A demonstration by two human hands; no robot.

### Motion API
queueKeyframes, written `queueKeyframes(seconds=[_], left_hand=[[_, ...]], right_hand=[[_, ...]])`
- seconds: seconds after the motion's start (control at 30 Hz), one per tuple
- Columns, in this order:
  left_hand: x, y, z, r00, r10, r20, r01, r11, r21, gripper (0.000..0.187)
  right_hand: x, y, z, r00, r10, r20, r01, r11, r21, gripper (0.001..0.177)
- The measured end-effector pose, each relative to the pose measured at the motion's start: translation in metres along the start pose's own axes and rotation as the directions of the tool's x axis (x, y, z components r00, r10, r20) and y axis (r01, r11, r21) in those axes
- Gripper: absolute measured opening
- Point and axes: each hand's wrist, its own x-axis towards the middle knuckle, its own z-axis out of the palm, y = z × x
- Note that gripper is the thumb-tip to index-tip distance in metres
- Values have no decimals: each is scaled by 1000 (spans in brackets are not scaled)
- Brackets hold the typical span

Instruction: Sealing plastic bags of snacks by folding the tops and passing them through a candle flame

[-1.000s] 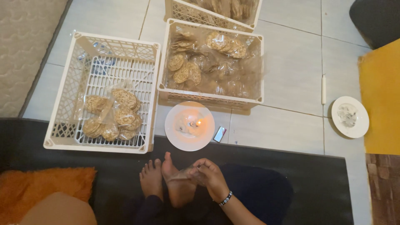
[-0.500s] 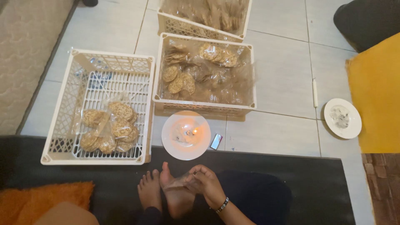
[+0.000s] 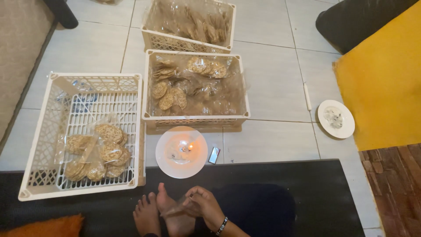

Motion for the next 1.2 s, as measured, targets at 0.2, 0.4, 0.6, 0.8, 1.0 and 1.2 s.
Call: queueKeyframes(seconds=[0.2,0.4,0.6,0.8,1.0,1.2], left_hand=[[-3,-2,-4,975,20,221,-13,999,-33,26],[2,2,-6,999,-14,-43,16,998,58,13],[201,-12,-287,585,810,39,-356,300,-885,73],[152,14,-182,366,881,300,-311,420,-853,42],[147,8,-130,280,930,236,-291,317,-903,38],[122,7,-104,301,893,334,-136,387,-912,26]], right_hand=[[7,1,-1,1000,-15,-23,16,999,48,5],[0,-17,3,960,-278,37,278,931,-237,8],[-6,-22,2,724,-618,307,659,487,-573,25],[3,-3,-8,749,-624,222,621,545,-563,24],[19,31,-39,749,-660,52,558,587,-586,23],[34,49,-73,790,-608,75,518,598,-612,20]])
